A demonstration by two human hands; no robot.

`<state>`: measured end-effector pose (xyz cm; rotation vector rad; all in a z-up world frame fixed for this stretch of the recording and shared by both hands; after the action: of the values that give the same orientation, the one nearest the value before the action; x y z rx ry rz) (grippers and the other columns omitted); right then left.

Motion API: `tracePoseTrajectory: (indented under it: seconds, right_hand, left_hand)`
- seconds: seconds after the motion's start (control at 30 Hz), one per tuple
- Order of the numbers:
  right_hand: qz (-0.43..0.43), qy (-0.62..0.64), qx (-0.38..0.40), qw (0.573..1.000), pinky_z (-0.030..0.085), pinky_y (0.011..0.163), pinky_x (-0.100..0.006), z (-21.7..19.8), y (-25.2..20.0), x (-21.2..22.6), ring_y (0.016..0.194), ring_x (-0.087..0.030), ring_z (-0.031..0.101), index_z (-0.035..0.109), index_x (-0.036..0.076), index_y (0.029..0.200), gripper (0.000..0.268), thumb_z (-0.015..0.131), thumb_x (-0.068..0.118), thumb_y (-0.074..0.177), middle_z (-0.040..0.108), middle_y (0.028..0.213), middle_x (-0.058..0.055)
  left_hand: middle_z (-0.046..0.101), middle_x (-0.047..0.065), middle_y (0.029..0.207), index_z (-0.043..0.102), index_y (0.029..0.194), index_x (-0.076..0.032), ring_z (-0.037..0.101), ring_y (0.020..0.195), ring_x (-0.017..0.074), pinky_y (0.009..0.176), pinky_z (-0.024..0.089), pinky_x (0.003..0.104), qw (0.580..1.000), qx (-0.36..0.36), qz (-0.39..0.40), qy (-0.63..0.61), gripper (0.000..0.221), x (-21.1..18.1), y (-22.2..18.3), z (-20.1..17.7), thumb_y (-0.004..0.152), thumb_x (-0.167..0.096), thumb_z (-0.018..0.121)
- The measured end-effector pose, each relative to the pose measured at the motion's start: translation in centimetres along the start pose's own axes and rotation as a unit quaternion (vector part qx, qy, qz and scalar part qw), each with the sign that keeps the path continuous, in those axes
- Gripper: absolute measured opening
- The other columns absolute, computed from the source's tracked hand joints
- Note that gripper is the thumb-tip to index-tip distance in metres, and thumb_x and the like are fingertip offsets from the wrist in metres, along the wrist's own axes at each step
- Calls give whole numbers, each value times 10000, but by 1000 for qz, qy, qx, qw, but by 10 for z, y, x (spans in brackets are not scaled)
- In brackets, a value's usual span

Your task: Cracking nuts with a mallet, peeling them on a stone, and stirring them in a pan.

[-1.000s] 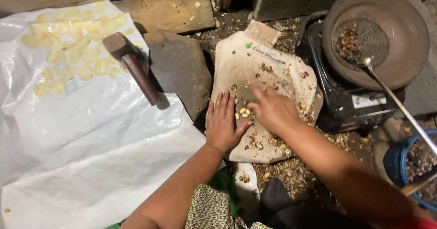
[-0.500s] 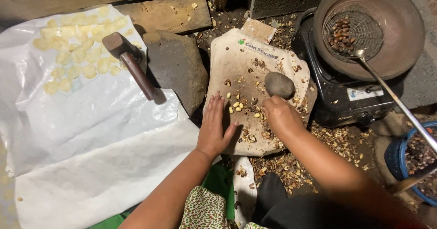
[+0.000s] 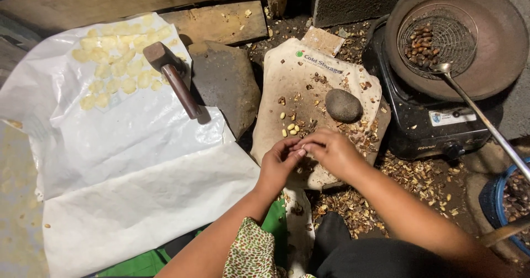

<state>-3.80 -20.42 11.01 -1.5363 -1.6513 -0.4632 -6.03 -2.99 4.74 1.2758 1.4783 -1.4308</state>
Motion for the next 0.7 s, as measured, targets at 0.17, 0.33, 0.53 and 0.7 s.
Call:
tracePoseTrajectory:
  seconds: [0.17,0.33,0.53,0.7]
  right_hand:
    - [-27,124,-4,992,630,779,-410,22,5,-35,904,-339,750,712,37,1122,277,718,33,845,757,997,-230]
    - [2,128,14,992,654,753,-427,14,-4,-24,898,-371,769,722,17,1067,213,720,3,855,748,1023,-254]
    - [-33,-104,-67,992,636,772,-337,-21,3,-39,880,-281,741,724,55,1123,190,643,62,951,687,1033,-165]
    - [-123,-118,-61,983,603,816,-403,21,22,-60,941,-337,726,742,31,1078,171,620,76,967,702,995,-167]
  left_hand:
    - [760,127,790,791,1065,-22,772,693,216,652,638,263,971,-4,-118,-208,219,27,8,7,870,-109,838]
    - [739,183,857,733,1049,70,754,732,204,715,669,287,948,-32,-183,-260,187,23,6,9,913,-57,755]
    - [711,160,886,693,1030,55,742,753,198,729,682,309,941,-53,-209,-261,173,18,6,-4,911,-68,716]
    - [727,169,947,650,1020,47,744,819,166,781,654,248,931,7,-218,-293,111,5,-8,-2,963,-48,646]
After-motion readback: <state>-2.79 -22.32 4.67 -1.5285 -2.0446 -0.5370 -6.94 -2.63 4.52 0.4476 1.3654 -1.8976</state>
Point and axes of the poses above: each hand's wrist, its own y-axis towards the middle knuckle, its own z-axis out of the palm, x = y × z, the point moved 4 cm from there along y, towards the middle knuckle
